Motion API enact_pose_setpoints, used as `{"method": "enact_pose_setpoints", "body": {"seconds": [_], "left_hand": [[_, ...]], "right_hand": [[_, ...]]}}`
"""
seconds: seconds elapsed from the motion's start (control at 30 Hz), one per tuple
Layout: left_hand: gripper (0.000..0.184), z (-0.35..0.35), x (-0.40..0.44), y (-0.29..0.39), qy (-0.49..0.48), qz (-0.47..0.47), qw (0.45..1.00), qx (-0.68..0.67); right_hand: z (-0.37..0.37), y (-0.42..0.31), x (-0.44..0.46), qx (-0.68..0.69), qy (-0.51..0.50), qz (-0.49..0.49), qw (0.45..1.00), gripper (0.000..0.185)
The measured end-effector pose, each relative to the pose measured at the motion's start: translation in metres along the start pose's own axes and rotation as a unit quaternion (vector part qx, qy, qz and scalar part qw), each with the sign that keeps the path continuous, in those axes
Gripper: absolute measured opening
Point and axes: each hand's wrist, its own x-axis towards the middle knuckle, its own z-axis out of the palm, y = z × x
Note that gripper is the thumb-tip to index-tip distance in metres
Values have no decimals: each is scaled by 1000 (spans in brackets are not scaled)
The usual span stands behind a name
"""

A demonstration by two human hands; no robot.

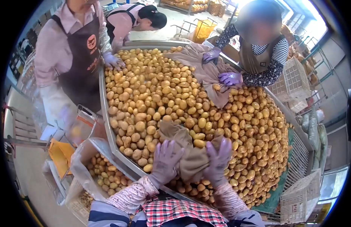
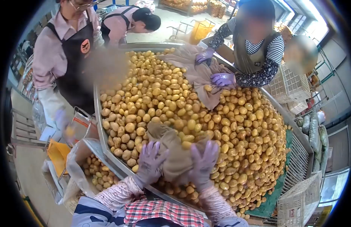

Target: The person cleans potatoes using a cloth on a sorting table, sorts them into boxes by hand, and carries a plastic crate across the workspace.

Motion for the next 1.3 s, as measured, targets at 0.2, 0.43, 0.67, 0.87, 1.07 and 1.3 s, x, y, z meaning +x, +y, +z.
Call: {"method": "enact_pose_setpoints", "body": {"seconds": [0.2,0.43,0.67,0.87,1.07,1.3], "left_hand": [[91,92,11,-46,-225,-32,961,157],[88,104,126,-103,-203,-129,964,114],[72,101,107,-105,-248,-224,939,77],[31,75,33,-86,-84,-43,990,-108],[33,-6,19,-19,58,9,990,-127],[107,41,-39,-23,-299,-112,943,93]], "right_hand": [[121,22,-8,-97,-209,-4,973,64],[213,55,125,-64,-264,15,962,60],[206,29,84,-43,-244,81,965,57],[100,30,43,249,-203,12,947,39],[-14,30,21,211,35,-50,976,39],[69,3,-91,-69,-346,21,936,73]]}}
